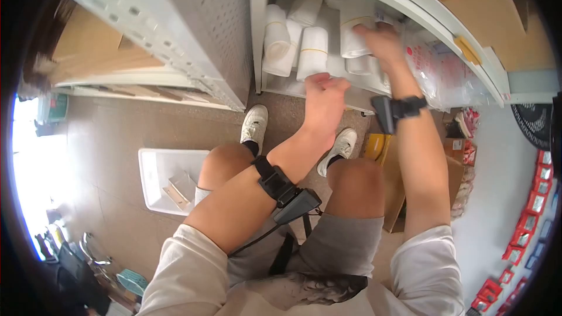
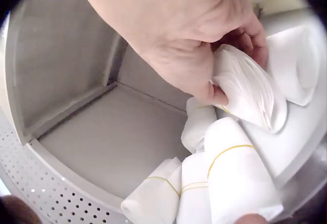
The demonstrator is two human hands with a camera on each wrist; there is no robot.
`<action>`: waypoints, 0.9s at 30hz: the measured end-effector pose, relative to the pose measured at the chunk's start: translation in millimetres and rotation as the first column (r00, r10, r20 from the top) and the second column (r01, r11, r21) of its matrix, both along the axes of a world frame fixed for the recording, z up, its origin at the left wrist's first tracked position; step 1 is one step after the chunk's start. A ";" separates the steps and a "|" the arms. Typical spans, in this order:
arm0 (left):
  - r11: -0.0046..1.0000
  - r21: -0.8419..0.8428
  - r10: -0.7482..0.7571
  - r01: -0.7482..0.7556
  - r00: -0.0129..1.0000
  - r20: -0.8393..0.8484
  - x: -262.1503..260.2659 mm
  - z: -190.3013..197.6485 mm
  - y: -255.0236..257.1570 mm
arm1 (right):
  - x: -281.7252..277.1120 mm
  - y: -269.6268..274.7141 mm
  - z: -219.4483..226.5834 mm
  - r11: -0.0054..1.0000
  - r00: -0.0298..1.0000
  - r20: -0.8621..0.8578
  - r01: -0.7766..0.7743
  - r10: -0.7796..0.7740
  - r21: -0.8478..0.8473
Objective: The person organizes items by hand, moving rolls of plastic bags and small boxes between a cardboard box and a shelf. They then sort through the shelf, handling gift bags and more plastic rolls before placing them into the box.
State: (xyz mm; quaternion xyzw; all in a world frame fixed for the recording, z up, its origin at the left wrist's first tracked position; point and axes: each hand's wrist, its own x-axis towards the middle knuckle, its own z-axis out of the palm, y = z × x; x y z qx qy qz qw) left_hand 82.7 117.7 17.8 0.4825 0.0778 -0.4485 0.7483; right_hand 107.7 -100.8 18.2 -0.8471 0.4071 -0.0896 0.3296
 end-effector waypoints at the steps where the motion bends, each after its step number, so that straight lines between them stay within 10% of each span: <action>1: 1.000 -0.007 0.025 -0.025 1.000 -0.017 -0.2 1.1 -0.6 | -10.6 14.2 22.7 0.962 0.989 0.140 0.001 -0.041 0.274; 4: 0.991 -0.053 0.125 -0.121 0.989 0.074 5.5 7.6 -6.5 | -27.0 25.9 53.0 0.731 0.945 0.309 -0.289 0.112 0.618; 9: 0.886 -0.316 0.374 -0.338 0.926 0.056 4.0 6.2 -7.5 | -14.0 38.5 68.9 0.632 0.798 0.110 -0.545 0.592 0.550; 11: 0.873 -0.212 0.466 -0.440 0.880 0.091 -5.5 5.0 -3.7 | 8.3 30.1 62.6 0.714 0.918 0.106 -0.365 0.381 0.597; 16: 0.950 -0.034 0.312 -0.311 0.949 0.035 -8.9 10.7 15.7 | 48.6 32.2 17.0 0.868 0.858 -0.181 -0.437 0.481 0.236; 18: 0.950 -0.045 0.304 -0.308 0.950 -0.072 -0.8 14.9 19.1 | 60.8 9.8 -15.3 0.643 0.709 -0.644 -0.642 0.289 -0.419; 22: 0.946 -0.102 0.307 -0.308 0.951 -0.030 6.5 10.9 12.5 | 48.8 5.1 -9.8 0.926 0.660 -0.751 -0.299 0.027 -0.229; 27: 0.977 -0.049 0.204 -0.207 0.977 -0.062 3.2 21.4 11.9 | 7.5 -17.8 -25.0 0.890 0.768 -0.641 -0.294 0.003 -0.347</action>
